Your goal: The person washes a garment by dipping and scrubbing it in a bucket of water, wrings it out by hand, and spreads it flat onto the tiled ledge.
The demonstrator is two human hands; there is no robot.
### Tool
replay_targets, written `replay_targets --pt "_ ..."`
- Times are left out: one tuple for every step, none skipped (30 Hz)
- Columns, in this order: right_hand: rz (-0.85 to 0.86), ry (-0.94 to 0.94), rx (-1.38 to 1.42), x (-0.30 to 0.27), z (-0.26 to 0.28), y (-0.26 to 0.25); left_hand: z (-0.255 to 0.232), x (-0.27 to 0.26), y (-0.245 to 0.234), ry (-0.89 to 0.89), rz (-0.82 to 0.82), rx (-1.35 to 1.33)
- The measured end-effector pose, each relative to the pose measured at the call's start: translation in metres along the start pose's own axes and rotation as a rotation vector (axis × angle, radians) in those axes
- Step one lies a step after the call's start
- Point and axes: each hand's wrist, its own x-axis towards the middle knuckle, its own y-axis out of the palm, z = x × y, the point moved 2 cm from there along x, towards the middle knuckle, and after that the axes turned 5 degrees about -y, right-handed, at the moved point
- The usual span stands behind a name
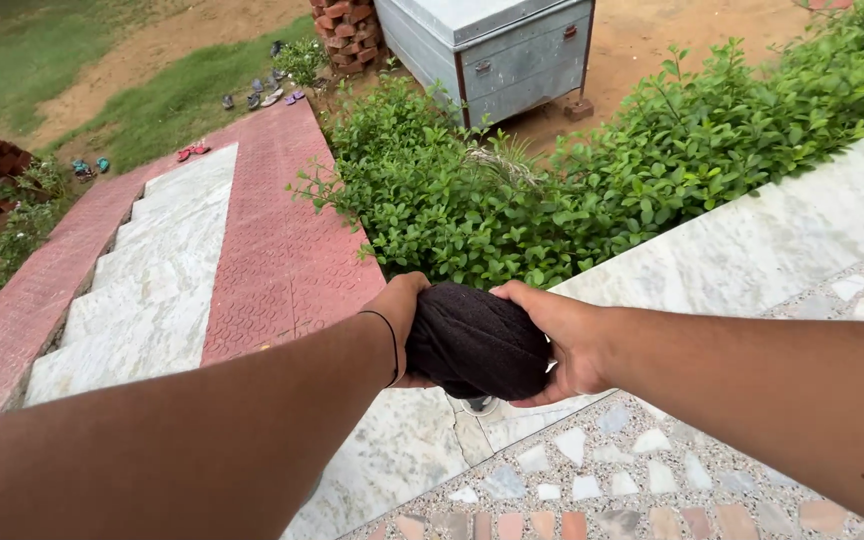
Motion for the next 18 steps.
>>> replay_targets --pt "-0.013 -0.010 0.027 0.000 0.001 -0.028 -0.007 -0.007 0.028 0.010 0.010 0.028" --pt "-0.003 -0.013 0.038 -0.002 -0.001 -0.059 -0.009 -0.014 0.058 0.014 -0.009 0.064" --pt "0.006 -0.017 0.049 -0.003 -0.003 -0.092 -0.011 -0.022 0.090 0.018 -0.027 0.101" --pt "-0.012 -0.022 0.063 -0.014 -0.003 -0.124 -0.012 -0.025 0.123 0.023 -0.011 0.117" --pt "-0.052 -0.025 0.067 -0.025 -0.002 -0.156 -0.013 -0.028 0.158 0.018 0.026 0.125" --pt "-0.092 -0.028 0.063 -0.037 0.000 -0.189 -0.014 -0.032 0.193 0.012 0.065 0.126" --pt "-0.110 -0.031 0.070 -0.047 -0.001 -0.226 -0.014 -0.039 0.231 0.016 0.082 0.134" --pt "-0.144 -0.038 0.086 -0.058 0.000 -0.263 -0.016 -0.046 0.268 0.025 0.122 0.148" --pt "-0.178 -0.045 0.103 -0.068 0.000 -0.299 -0.017 -0.053 0.306 0.034 0.163 0.161" --pt "-0.204 -0.051 0.120 -0.079 0.002 -0.334 -0.020 -0.057 0.343 0.041 0.186 0.181" --pt "-0.236 -0.040 0.156 -0.091 0.003 -0.368 -0.022 -0.062 0.379 0.058 0.238 0.223" --pt "-0.263 -0.020 0.188 -0.104 0.002 -0.400 -0.021 -0.068 0.413 0.068 0.285 0.260" --pt "-0.283 -0.018 0.201 -0.114 0.004 -0.431 -0.023 -0.077 0.447 0.067 0.304 0.275" --pt "-0.310 -0.012 0.230 -0.124 0.005 -0.460 -0.026 -0.087 0.479 0.060 0.314 0.285" --pt "-0.337 -0.006 0.259 -0.134 0.005 -0.488 -0.028 -0.096 0.510 0.053 0.324 0.296" --pt "-0.352 -0.005 0.280 -0.143 0.004 -0.512 -0.031 -0.105 0.537 0.053 0.337 0.318" --pt "-0.369 -0.020 0.344 -0.152 0.002 -0.535 -0.034 -0.114 0.563 0.061 0.347 0.355" --pt "-0.389 -0.042 0.407 -0.159 0.003 -0.558 -0.038 -0.122 0.589 0.075 0.361 0.389"
